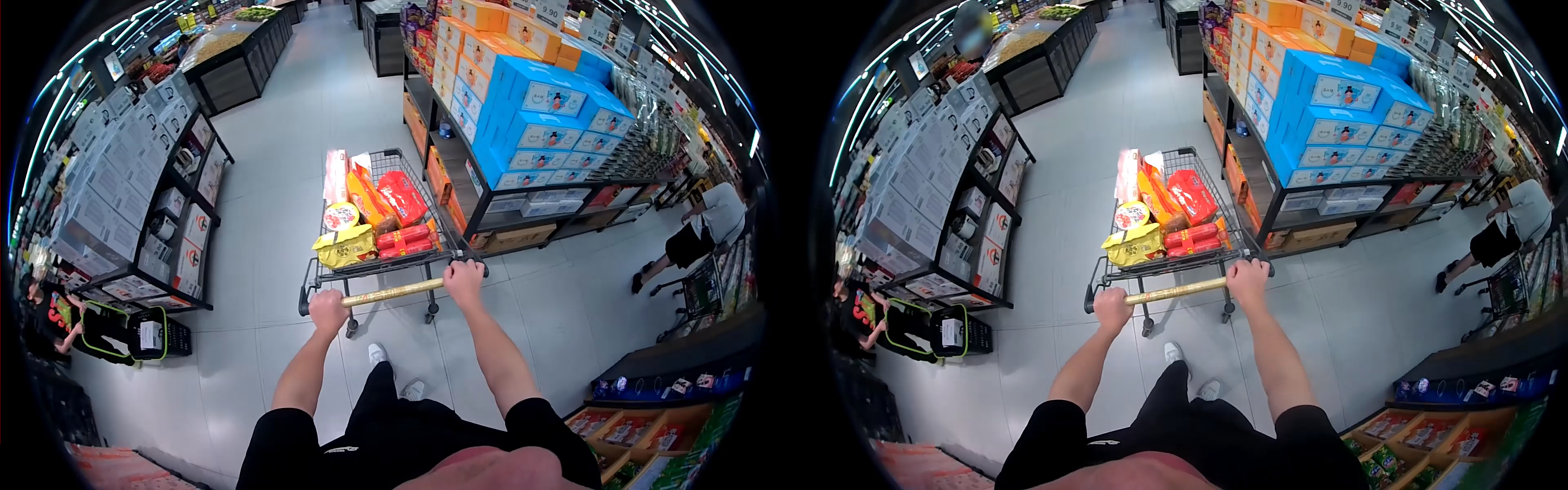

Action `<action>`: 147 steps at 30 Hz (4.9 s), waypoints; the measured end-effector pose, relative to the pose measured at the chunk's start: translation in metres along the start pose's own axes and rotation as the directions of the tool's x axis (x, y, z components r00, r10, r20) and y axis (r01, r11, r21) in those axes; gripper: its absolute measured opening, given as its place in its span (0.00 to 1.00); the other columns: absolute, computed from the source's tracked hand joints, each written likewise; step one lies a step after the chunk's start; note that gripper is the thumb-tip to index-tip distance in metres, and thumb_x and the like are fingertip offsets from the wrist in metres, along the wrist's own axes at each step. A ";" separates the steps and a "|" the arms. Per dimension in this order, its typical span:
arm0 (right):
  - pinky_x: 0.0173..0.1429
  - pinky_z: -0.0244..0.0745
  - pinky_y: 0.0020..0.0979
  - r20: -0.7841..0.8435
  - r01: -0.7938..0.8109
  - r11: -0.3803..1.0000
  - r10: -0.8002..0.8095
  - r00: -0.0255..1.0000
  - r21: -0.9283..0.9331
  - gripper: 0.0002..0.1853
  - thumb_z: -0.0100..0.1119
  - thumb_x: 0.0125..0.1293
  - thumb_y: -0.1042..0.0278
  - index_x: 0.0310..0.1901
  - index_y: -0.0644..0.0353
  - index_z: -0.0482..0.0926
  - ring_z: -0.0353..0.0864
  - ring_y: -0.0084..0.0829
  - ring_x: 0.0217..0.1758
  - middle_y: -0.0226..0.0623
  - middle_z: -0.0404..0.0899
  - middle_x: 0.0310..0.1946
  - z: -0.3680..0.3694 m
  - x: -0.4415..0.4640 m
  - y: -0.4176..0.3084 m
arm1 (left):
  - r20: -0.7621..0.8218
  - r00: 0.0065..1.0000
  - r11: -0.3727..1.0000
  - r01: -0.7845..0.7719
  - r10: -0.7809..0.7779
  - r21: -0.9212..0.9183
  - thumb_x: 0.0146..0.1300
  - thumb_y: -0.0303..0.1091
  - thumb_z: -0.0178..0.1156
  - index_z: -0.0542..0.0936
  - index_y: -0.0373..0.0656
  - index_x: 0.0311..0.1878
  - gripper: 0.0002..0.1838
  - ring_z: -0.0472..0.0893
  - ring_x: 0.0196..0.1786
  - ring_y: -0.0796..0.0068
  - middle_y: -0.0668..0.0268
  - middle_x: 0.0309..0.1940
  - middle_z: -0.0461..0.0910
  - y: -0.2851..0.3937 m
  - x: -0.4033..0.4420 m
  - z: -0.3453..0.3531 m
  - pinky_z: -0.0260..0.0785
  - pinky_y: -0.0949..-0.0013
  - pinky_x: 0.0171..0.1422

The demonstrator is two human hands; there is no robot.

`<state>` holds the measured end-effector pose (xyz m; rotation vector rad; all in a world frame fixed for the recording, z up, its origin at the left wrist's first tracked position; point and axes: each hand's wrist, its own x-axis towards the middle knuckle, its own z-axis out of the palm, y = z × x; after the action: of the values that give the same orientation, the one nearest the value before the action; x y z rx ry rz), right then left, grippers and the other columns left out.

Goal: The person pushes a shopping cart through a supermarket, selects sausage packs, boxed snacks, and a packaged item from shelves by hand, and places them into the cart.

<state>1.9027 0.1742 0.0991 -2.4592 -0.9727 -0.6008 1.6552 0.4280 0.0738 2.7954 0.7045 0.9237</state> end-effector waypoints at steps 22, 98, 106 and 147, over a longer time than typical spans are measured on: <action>0.44 0.70 0.42 0.756 -0.163 0.985 0.064 0.651 0.057 0.18 0.55 0.64 0.46 0.30 0.51 0.85 0.84 0.41 0.32 0.38 0.85 0.26 0.053 0.186 0.064 | 0.574 0.809 0.990 0.141 -0.123 0.014 0.45 0.44 0.70 0.82 0.45 0.22 0.13 0.82 0.26 0.56 0.60 0.22 0.82 -0.020 0.176 0.055 0.72 0.56 0.35; 0.72 0.59 0.38 0.796 -0.780 0.160 -0.141 0.589 0.605 0.38 0.53 0.72 0.42 0.74 0.60 0.58 0.67 0.31 0.70 0.37 0.68 0.67 0.030 0.364 0.231 | 0.527 0.424 -0.362 0.411 -0.737 -0.837 0.76 0.39 0.52 0.60 0.38 0.73 0.28 0.74 0.63 0.72 0.59 0.62 0.74 0.226 0.319 0.088 0.68 0.65 0.67; 0.68 0.64 0.38 0.949 -0.945 -0.086 0.058 0.310 0.314 0.27 0.53 0.74 0.53 0.68 0.59 0.68 0.73 0.30 0.66 0.33 0.75 0.63 0.089 0.354 0.168 | 0.710 0.471 -0.524 0.478 -0.524 -0.705 0.79 0.48 0.39 0.49 0.49 0.80 0.32 0.70 0.67 0.67 0.58 0.69 0.68 0.132 0.304 0.083 0.61 0.61 0.72; 0.79 0.52 0.42 0.879 -0.721 0.507 -0.208 0.429 0.472 0.56 0.74 0.48 0.73 0.78 0.55 0.50 0.54 0.41 0.79 0.44 0.50 0.78 0.150 0.291 -0.001 | 0.716 0.569 -0.090 0.755 -0.403 -0.650 0.67 0.29 0.61 0.54 0.42 0.75 0.37 0.64 0.72 0.63 0.55 0.70 0.63 -0.114 0.265 0.115 0.59 0.57 0.74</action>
<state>2.1296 0.4085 0.1321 -1.7542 -0.7373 1.2335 1.8653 0.6558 0.0951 1.1264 0.8062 0.3853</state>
